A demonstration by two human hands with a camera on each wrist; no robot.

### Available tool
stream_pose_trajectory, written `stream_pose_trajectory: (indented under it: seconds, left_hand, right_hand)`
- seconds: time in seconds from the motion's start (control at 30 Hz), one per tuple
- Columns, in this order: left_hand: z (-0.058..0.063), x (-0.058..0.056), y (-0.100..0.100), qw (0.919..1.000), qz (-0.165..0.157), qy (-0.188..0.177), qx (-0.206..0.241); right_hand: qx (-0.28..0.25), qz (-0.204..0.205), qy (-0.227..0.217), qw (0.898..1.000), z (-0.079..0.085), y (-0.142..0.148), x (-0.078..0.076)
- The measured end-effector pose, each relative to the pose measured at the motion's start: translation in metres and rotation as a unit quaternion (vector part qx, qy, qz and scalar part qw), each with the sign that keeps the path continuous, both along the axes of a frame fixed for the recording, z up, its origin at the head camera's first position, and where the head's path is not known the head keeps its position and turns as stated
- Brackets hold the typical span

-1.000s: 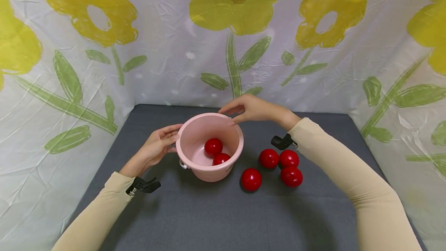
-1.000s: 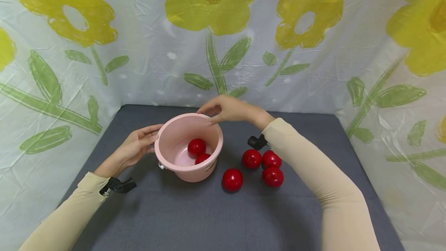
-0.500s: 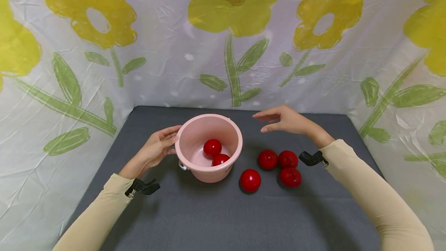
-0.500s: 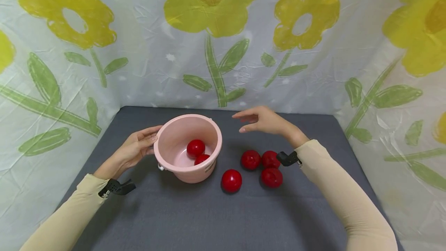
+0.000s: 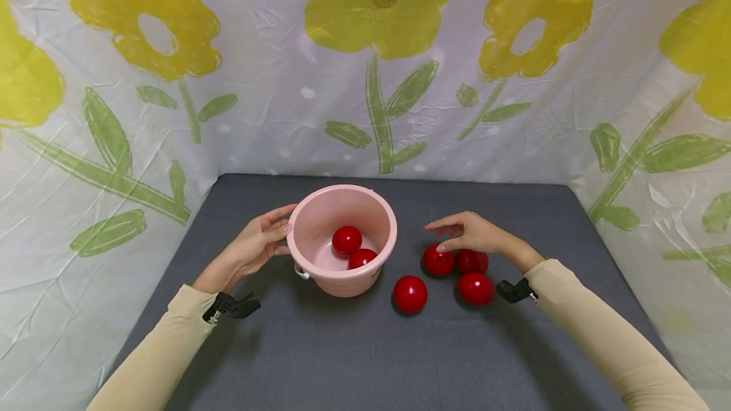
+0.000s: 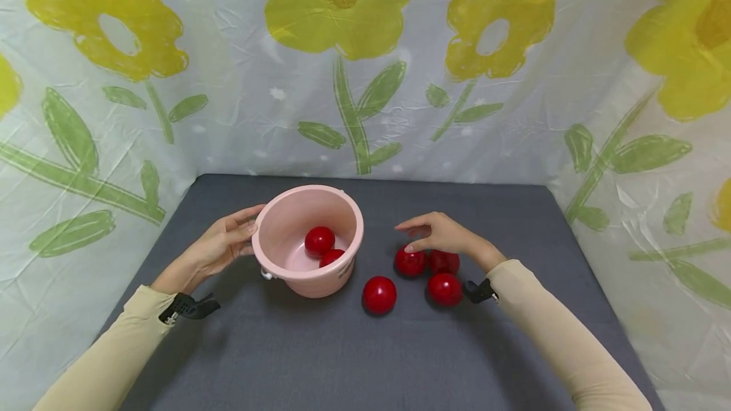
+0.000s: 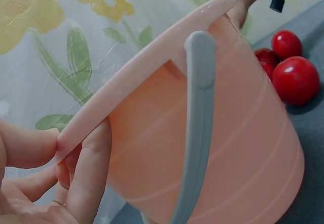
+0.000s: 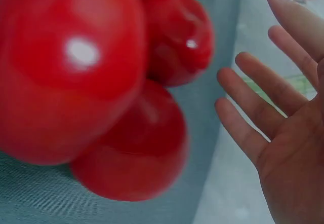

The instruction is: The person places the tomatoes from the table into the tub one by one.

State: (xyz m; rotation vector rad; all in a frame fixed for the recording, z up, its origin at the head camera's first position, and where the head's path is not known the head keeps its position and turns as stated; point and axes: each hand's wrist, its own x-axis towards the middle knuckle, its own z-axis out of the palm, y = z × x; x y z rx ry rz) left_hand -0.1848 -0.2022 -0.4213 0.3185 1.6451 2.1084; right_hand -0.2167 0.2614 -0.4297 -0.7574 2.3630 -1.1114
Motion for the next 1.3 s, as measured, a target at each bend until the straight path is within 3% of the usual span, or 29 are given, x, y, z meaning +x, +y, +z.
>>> stream_pose_trajectory:
  seconds: [0.23,0.5,1.03,1.3]
  left_hand:
    - [0.001,0.001,-0.002,0.9999,-0.011,-0.005,-0.009]
    - [0.003,0.001,-0.002,0.9998,-0.013,-0.011,-0.011]
    - [0.003,0.0,-0.002,0.9995,-0.016,-0.025,-0.009]
    - [0.003,0.0,-0.003,0.9995,-0.013,-0.028,-0.009]
  right_hand:
    - [0.024,0.018,-0.001,1.0,-0.019,0.0,0.0]
    - [0.078,0.036,0.027,0.996,-0.026,-0.002,0.003]
    - [0.098,0.039,0.04,0.994,-0.026,-0.004,0.004]
    - [0.093,0.036,0.039,0.994,-0.015,-0.008,0.002]
